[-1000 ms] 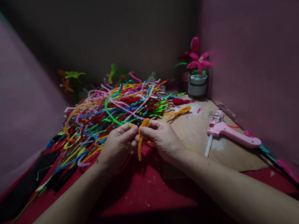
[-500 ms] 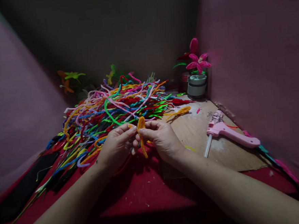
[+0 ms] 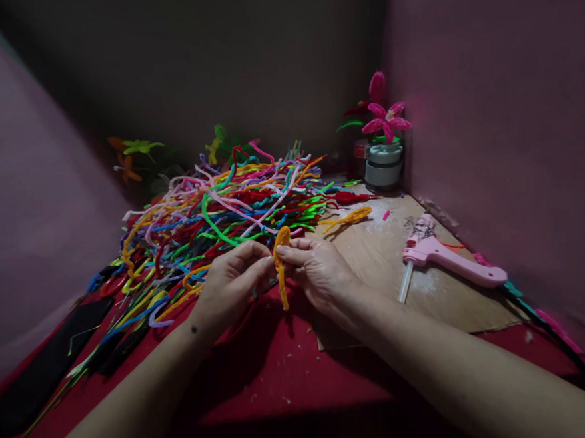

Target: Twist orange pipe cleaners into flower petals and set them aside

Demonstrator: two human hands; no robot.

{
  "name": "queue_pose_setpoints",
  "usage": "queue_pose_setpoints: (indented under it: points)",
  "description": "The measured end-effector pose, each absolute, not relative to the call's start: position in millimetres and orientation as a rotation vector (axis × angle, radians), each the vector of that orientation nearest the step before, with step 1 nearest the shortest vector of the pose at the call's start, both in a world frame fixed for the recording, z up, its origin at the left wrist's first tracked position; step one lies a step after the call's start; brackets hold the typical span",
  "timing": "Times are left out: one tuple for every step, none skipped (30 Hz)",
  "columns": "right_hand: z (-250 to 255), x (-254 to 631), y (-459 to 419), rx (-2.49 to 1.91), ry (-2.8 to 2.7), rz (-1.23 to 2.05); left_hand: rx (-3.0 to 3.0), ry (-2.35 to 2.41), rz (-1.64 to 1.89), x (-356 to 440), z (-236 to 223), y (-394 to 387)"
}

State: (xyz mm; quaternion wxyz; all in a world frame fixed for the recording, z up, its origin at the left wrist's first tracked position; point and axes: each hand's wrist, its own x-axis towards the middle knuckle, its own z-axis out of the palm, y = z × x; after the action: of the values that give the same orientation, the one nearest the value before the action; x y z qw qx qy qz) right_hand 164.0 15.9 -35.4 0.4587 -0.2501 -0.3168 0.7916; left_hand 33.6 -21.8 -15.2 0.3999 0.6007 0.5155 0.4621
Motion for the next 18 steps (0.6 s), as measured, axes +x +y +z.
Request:
queue_pose_setpoints:
  points:
    - [-36,164,16,-0.595,-0.78,1.975,1.46,1.278,1.154,32,-13,-20]
    - [-36,164,16,-0.574,-0.785,1.997,1.417,1.25,1.134,30,-11,-19]
    - [-36,164,16,-0.556,-0.794,2.013,1.387,1.222,1.109,28,-10,-17]
    - [-36,164,15,-0.543,-0.803,2.019,1.366,1.197,1.085,26,-8,-16]
    - [-37,163,15,-0.536,-0.812,2.017,1.354,1.176,1.065,24,-7,-15]
    - [-37,163,15,-0.529,-0.819,2.016,1.346,1.164,1.048,23,-7,-14]
    - [-37,163,15,-0.525,-0.822,2.013,1.342,1.161,1.033,22,-6,-14]
    - [-37,163,15,-0.529,-0.822,2.011,1.342,1.167,1.019,21,-6,-13]
    - [-37,164,15,-0.541,-0.822,2.005,1.347,1.176,1.002,21,-5,-13]
    - [-37,164,14,-0.559,-0.825,1.996,1.354,1.184,0.989,20,-4,-13]
    - [-36,164,14,-0.581,-0.834,1.984,1.358,1.183,0.98,20,-4,-13]
    - [-36,164,14,-0.605,-0.852,1.967,1.357,1.17,0.985,19,-3,-13]
    - [-37,164,14,-0.628,-0.876,1.946,1.35,1.147,0.999,19,-3,-13]
    - [-38,165,14,-0.65,-0.906,1.931,1.336,1.119,1.019,18,-2,-13]
    - [-39,165,13,-0.673,-0.937,1.922,1.315,1.096,1.036,18,-3,-13]
    - [-40,165,13,-0.695,-0.965,1.925,1.293,1.08,1.041,18,-3,-13]
    - [-42,164,13,-0.712,-0.987,1.94,1.276,1.073,1.033,18,-3,-12]
    - [-44,164,13,-0.72,-1.002,1.967,1.268,1.077,1.024,18,-4,-12]
